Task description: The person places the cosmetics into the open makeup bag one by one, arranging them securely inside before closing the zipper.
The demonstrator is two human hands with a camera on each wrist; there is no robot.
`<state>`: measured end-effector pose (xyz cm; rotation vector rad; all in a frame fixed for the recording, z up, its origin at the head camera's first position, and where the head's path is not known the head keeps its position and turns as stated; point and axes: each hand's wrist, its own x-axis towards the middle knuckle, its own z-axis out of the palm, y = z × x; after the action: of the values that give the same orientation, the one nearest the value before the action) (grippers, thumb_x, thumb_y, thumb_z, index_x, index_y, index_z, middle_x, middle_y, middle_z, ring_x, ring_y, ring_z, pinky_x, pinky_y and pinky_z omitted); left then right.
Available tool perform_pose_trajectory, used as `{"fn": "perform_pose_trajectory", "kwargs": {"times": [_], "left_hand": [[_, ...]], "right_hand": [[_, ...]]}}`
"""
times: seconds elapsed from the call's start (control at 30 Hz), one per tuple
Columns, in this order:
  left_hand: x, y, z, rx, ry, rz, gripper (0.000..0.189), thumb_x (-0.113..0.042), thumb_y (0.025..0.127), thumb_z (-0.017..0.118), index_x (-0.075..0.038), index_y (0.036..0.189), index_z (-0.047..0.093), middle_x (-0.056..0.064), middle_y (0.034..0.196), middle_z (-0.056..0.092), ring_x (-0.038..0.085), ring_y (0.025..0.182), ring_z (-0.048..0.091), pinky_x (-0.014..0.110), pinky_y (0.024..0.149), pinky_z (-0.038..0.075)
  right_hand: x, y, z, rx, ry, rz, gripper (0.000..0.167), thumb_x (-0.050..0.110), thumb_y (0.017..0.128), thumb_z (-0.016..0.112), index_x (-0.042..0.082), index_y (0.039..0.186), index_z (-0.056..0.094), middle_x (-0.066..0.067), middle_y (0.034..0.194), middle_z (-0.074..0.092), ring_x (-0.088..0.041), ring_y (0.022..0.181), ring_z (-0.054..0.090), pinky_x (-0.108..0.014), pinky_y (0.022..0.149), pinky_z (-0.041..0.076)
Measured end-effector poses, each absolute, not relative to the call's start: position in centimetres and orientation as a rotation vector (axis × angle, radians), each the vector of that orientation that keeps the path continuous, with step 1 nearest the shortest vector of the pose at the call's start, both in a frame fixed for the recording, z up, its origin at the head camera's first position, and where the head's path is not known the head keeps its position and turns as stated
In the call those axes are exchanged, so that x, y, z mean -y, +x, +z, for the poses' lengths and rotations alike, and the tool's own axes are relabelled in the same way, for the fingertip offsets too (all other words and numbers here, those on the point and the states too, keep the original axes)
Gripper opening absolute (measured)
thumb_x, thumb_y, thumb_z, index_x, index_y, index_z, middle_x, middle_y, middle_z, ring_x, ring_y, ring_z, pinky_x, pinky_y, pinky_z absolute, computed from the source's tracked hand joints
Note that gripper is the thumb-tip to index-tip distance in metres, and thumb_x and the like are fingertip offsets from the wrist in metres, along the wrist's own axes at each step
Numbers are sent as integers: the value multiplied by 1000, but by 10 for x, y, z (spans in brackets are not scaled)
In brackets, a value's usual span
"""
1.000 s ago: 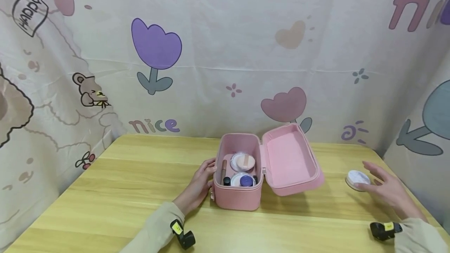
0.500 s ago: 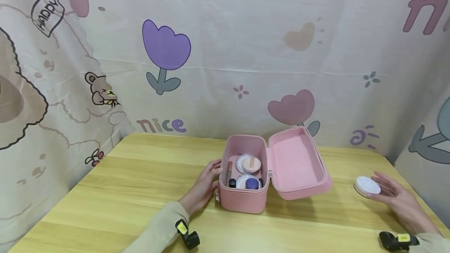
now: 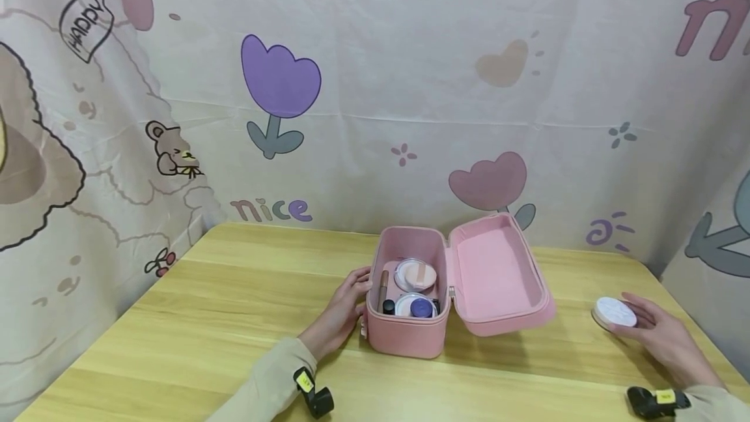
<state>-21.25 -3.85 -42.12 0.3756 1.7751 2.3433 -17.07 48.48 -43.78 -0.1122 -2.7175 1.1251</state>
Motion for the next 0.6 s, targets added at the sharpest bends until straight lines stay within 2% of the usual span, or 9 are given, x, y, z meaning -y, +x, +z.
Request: {"fn": "perform_pose_trajectory", "kwargs": {"times": [0.13,0.23,0.27,0.33,0.37,0.43,0.47,0.53,0.6], "left_hand": [[39,-213,-422,-1780,382,2345,56,-22,92,54,0,142,38,22,144,38,30,119,44,30,90,38],[38,-213,-421,-1777,394,2349,57,-22,92,54,2,142,37,22,144,37,30,119,44,30,90,39],[38,-213,-421,-1776,398,2349,58,-22,93,54,2,142,37,22,144,37,30,119,44,30,91,39],[38,-213,-421,-1777,402,2349,58,-22,93,54,3,142,36,23,144,38,29,119,45,30,91,40],[37,-213,-421,-1773,396,2348,58,-22,93,54,2,142,36,22,143,38,29,119,45,29,91,39],[36,-212,-421,-1769,395,2347,57,-22,93,54,2,142,37,22,143,38,29,119,45,30,91,40],[36,-212,-421,-1768,394,2345,57,-22,93,54,2,142,37,22,143,38,29,119,45,30,92,39],[35,-212,-422,-1767,392,2341,57,-22,93,54,0,142,38,22,143,38,29,120,45,31,93,39],[35,-212,-422,-1763,396,2340,57,-22,93,54,1,143,37,22,144,38,30,121,44,32,95,39]], "right_hand": [[-483,-170,-435,2743,-148,1113,86,25,94,65,-18,144,10,-47,137,19,28,98,27,2,81,27],[-485,-170,-436,2747,-161,1076,87,27,93,65,-18,144,12,-47,136,22,27,97,30,1,76,29],[-486,-171,-437,2735,-155,1075,87,28,92,66,-19,143,14,-38,139,36,27,97,31,1,73,30],[-489,-171,-439,2709,-128,1106,85,26,91,68,-18,143,17,-6,130,59,27,95,35,-1,70,32],[-491,-170,-440,2698,-115,1120,85,25,90,69,-18,143,19,12,121,61,30,84,29,-1,68,32],[-494,-169,-440,2660,-88,1183,84,22,90,70,-16,145,19,38,104,47,31,84,32,-1,70,32],[-495,-168,-441,2640,-75,1216,83,20,89,71,-14,146,20,44,98,37,31,85,33,-1,70,33],[-496,-167,-441,2613,-71,1257,82,17,89,71,-9,148,21,44,98,38,31,85,34,0,71,33],[-498,-166,-442,2578,-51,1302,73,13,89,70,8,149,28,44,98,39,30,86,36,0,71,33]]}}
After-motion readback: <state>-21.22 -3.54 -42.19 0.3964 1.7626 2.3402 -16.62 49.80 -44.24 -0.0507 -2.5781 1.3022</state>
